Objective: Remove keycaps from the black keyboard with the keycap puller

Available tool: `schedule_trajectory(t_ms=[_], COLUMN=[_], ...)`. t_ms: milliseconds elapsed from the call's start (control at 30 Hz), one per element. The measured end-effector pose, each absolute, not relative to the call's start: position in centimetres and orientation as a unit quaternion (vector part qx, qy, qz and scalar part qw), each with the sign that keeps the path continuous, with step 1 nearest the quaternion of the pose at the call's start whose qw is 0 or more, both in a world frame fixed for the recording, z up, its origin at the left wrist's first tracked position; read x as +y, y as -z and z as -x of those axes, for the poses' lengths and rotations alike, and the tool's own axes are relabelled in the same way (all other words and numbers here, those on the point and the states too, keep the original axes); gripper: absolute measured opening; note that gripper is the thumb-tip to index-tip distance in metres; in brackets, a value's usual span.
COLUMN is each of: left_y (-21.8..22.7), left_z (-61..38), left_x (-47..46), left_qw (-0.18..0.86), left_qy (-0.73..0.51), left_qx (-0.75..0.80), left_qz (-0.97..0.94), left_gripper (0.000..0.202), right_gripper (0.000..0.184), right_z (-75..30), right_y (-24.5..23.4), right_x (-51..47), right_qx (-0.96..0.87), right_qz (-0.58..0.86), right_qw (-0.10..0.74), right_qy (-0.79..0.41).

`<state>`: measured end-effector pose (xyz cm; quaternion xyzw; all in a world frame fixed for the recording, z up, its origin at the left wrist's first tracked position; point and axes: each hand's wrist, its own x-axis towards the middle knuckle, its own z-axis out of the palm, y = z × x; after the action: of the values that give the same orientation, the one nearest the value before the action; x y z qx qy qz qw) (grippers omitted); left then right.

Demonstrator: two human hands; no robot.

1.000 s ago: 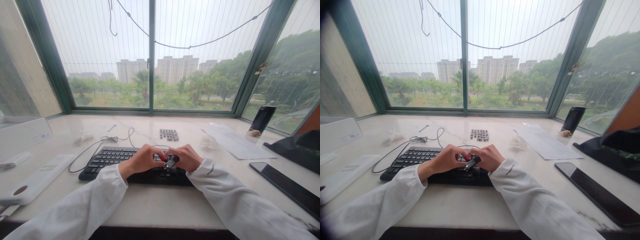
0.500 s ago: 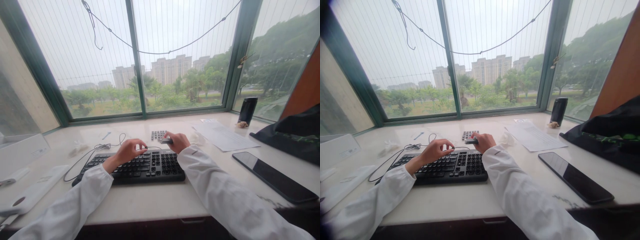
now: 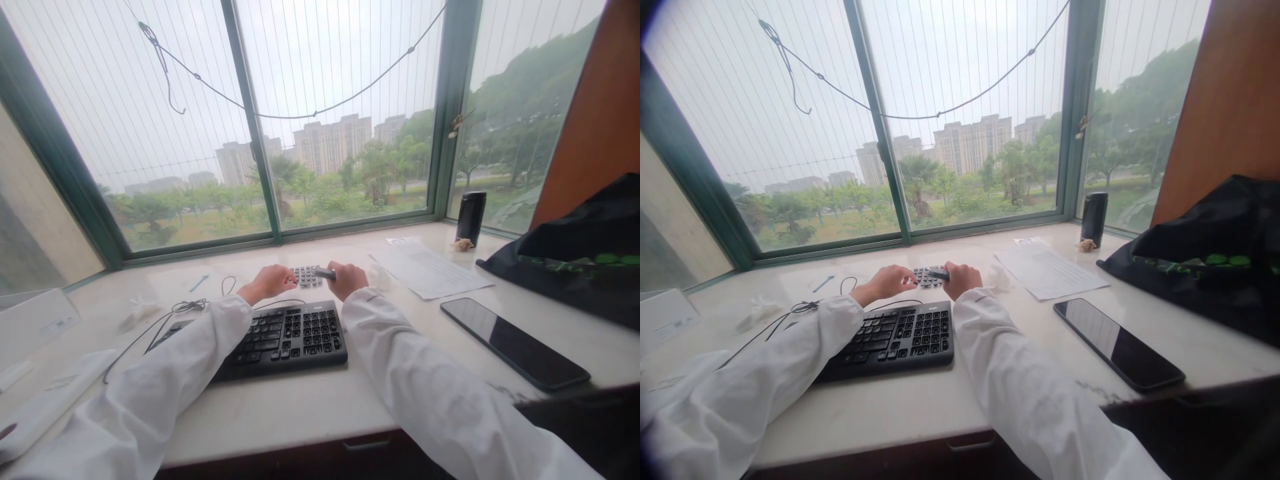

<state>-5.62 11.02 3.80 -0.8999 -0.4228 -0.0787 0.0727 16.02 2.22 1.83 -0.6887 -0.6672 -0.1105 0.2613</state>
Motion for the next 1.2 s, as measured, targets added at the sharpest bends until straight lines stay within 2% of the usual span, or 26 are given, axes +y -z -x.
schedule_trajectory(t_ms=[767,1200], left_y=[-3.0,-4.3], left_z=[4.7,5.2], left_x=[12.0,11.1], left_qw=[0.084,0.087], left_qy=[0.043,0.057], left_qx=[-0.445,-0.45], left_qz=[0.891,0.887], left_gripper=[0.027,0.026], right_gripper=[0.025,0.022], right_z=[-15.8,-15.6], right_y=[-1.8,-2.1], right_x=[2.2,2.0], right_qx=[-0.689,-0.687], right_qz=[0.678,0.681], right_qw=[0.24,0.239], right_qy=[0.093,0.086])
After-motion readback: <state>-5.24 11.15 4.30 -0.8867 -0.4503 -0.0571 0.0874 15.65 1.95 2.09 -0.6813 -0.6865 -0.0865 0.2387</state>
